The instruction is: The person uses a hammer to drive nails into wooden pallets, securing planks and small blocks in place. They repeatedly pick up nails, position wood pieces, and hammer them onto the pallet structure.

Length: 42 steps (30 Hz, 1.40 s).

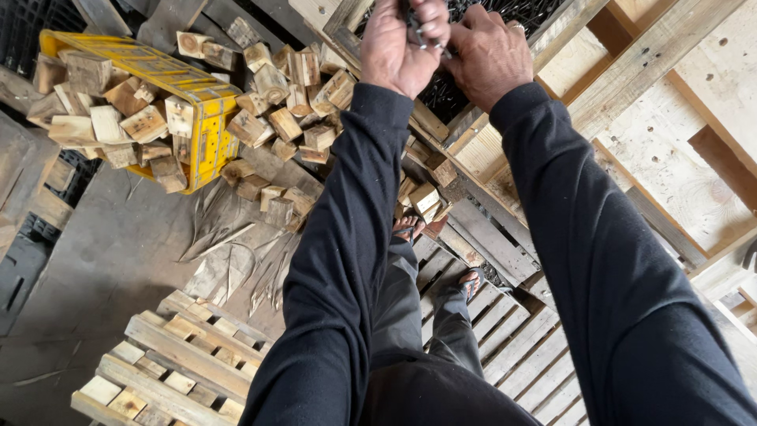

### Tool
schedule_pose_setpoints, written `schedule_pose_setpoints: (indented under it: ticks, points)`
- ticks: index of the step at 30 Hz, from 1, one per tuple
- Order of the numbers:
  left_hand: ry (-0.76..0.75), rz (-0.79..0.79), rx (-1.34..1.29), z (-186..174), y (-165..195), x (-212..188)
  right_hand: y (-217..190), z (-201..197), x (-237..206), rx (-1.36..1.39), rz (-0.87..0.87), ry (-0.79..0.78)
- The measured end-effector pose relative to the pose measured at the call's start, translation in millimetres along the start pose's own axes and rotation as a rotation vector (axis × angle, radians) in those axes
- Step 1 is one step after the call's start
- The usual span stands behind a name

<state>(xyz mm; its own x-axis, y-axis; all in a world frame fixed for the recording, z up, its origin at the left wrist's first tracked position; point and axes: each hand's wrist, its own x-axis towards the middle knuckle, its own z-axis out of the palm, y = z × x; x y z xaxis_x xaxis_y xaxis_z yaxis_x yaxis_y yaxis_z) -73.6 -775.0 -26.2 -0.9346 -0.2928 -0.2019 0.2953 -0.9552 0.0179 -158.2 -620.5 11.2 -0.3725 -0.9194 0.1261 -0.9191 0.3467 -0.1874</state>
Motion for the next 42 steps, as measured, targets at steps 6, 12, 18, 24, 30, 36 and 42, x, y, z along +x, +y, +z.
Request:
schedule_pose_setpoints:
  ticks: [6,12,18,24,30,36,42]
  points:
    - [0.064,0.117,0.04,14,-4,-1,9,-4,-7,0.034,0.057,0.024]
    - [0.21,0.064,0.101,8,-2,-1,18,-19,3,0.638,0.243,0.171]
    - [-0.006,-0.051,-0.11,1,-21,11,11,-90,-3,1.199,0.374,0.145]
    - [0.309,0.019,0.119,9,-42,8,-14,-90,11,0.713,-0.064,0.141]
    - [0.023,0.09,0.108,41,-44,-9,-18,-91,-36,0.964,0.512,0.219]
    - [0.069,0.238,0.269,76,-109,-47,-53,-99,-94,1.206,0.74,0.276]
    - [0.064,-0.004,0.279,85,-184,-105,-73,-151,-203,0.686,0.723,0.234]
